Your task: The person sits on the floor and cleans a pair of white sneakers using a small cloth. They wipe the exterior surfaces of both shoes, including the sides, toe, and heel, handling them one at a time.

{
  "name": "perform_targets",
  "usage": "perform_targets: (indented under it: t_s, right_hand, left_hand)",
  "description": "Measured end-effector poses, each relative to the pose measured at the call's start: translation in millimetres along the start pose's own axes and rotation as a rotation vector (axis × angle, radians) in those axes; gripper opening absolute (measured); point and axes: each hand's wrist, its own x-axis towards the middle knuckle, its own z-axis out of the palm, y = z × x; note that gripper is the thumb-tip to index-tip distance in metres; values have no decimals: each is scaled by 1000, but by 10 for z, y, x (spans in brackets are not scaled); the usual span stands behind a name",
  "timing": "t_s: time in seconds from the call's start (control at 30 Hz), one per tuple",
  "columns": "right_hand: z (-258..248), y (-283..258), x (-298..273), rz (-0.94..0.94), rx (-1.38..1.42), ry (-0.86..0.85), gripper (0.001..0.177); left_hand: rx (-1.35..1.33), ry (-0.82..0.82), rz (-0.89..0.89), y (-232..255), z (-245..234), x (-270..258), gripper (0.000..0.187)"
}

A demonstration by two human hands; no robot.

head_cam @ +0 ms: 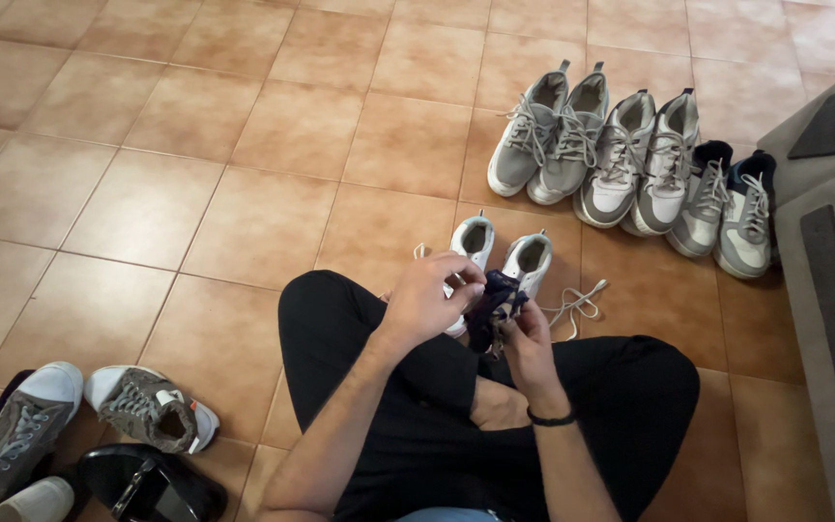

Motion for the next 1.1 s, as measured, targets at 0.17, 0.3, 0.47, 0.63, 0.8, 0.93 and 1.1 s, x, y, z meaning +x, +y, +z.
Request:
perform_targets:
  t_s: [0.17, 0.3, 0.47, 0.63, 0.8, 0.93, 1.1]
  right_hand:
    - [165, 75, 32, -4, -199, 5, 53]
    - [257, 170, 95, -27, -244, 62, 49]
    - [407, 66, 164, -273, -644, 77, 35]
    - [569, -301, 214, -378, -969, 55, 30]
    - [622, -468, 202, -394, -1071, -21, 30]
    - [513, -506, 90, -272, -1082, -43, 28]
    - [233, -529, 50, -355, -1247, -42, 35]
  left_hand:
    - [66, 7, -6, 23, 120, -14, 17]
    - [139, -18, -13, 5, 85, 24, 17]
    - [201, 3, 103, 34, 71, -10, 12]
    - [63, 99, 154, -33, 65, -74, 13]
    - [-140, 110, -110, -276, 147, -129, 11]
    - [-569, -17, -127, -696, 66, -130, 4]
    - [-823, 98, -89, -925, 113, -159, 5]
